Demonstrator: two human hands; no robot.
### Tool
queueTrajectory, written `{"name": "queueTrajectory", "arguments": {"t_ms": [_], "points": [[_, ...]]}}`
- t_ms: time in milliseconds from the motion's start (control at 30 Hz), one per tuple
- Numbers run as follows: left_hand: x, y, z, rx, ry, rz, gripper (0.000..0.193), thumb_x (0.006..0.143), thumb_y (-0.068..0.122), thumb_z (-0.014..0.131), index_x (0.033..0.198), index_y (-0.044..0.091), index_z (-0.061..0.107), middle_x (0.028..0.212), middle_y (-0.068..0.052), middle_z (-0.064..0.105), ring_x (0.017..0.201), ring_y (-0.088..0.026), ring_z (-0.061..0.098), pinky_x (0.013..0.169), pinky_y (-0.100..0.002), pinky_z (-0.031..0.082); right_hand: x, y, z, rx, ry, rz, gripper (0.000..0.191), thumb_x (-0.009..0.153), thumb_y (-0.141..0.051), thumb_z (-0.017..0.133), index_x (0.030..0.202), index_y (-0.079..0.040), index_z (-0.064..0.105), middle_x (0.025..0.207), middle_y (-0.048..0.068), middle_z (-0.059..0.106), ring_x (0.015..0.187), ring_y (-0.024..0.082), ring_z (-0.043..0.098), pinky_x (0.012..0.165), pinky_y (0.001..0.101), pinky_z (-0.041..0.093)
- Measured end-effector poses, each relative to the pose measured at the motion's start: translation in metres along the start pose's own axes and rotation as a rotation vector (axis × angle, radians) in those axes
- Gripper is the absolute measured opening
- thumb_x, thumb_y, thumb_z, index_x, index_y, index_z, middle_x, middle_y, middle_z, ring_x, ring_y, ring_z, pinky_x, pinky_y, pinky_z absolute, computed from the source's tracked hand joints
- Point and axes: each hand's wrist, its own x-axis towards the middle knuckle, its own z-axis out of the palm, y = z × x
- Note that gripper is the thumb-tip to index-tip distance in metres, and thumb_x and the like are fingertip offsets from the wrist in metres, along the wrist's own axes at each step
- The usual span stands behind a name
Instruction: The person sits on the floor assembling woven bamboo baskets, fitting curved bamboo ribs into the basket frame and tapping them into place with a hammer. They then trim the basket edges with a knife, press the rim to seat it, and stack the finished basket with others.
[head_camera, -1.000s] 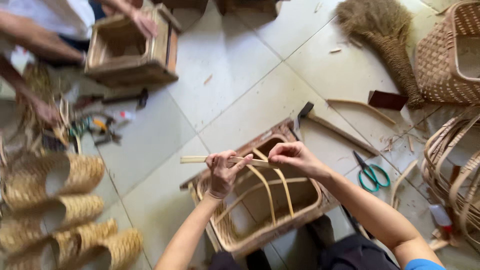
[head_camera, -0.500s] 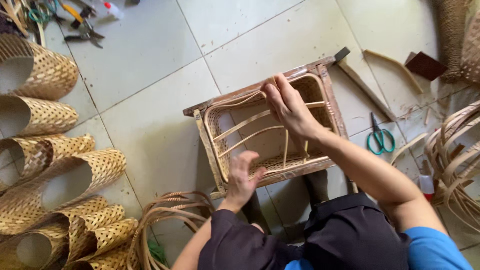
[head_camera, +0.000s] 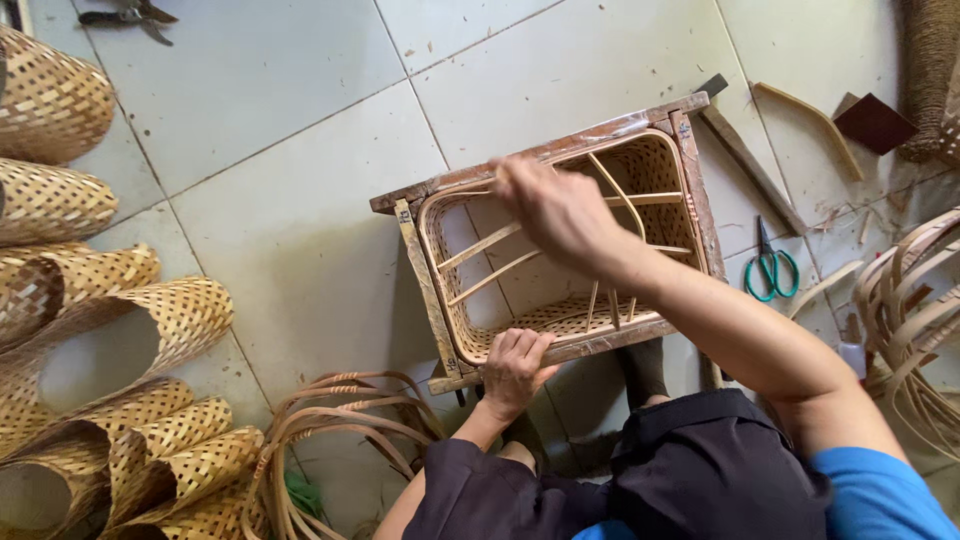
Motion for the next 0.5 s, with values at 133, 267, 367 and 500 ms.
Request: {"name": "queueTrajectory", "arguments": {"t_ms": [133,267,367,500], "points": [[-0.001,-0.004,0.001,0.003,0.018,0.021,0.054,0.070,0.035,0.087,0.115,0.012,0.069,0.098,-0.002,0.063,0.099,-0.023,0.059,0.089,-0.040,0.048,0.013,0.032,0.027,0.164,-0.058,0.427,0.036,0.113,-0.030,0.035,0.121,-0.004,0.059,0.076,0.013,0.065,0.053,0.020,0.051,0.043,0.0376,0.041],[-0.001,-0.008,0.001,0.011,0.037,0.039,0.047,0.082,0.043,0.074,0.113,0.008,0.071,0.096,-0.004,0.065,0.097,-0.024,0.059,0.089,-0.039,0.048,-0.004,0.054,0.055,0.330,0.106,0.466,0.037,0.114,-0.033,0.037,0.116,-0.003,0.059,0.076,0.016,0.066,0.058,0.020,0.056,0.054,0.0360,0.046],[-0.001,-0.010,0.003,-0.002,0.045,0.029,0.048,0.092,0.049,0.063,0.113,0.007,0.072,0.097,-0.005,0.066,0.097,-0.024,0.059,0.090,-0.039,0.049,-0.015,0.062,0.068,0.364,0.165,0.466,0.038,0.115,-0.034,0.039,0.111,-0.001,0.057,0.082,0.017,0.067,0.064,0.022,0.057,0.060,0.0382,0.049],[-0.003,-0.010,0.006,0.015,0.020,0.023,0.054,0.094,0.056,0.057,0.109,0.006,0.073,0.094,-0.006,0.065,0.094,-0.025,0.059,0.088,-0.040,0.048,-0.018,0.060,0.072,0.374,0.166,0.473,0.039,0.114,-0.036,0.037,0.110,-0.002,0.057,0.085,0.017,0.069,0.067,0.020,0.060,0.061,0.0381,0.050]]}}
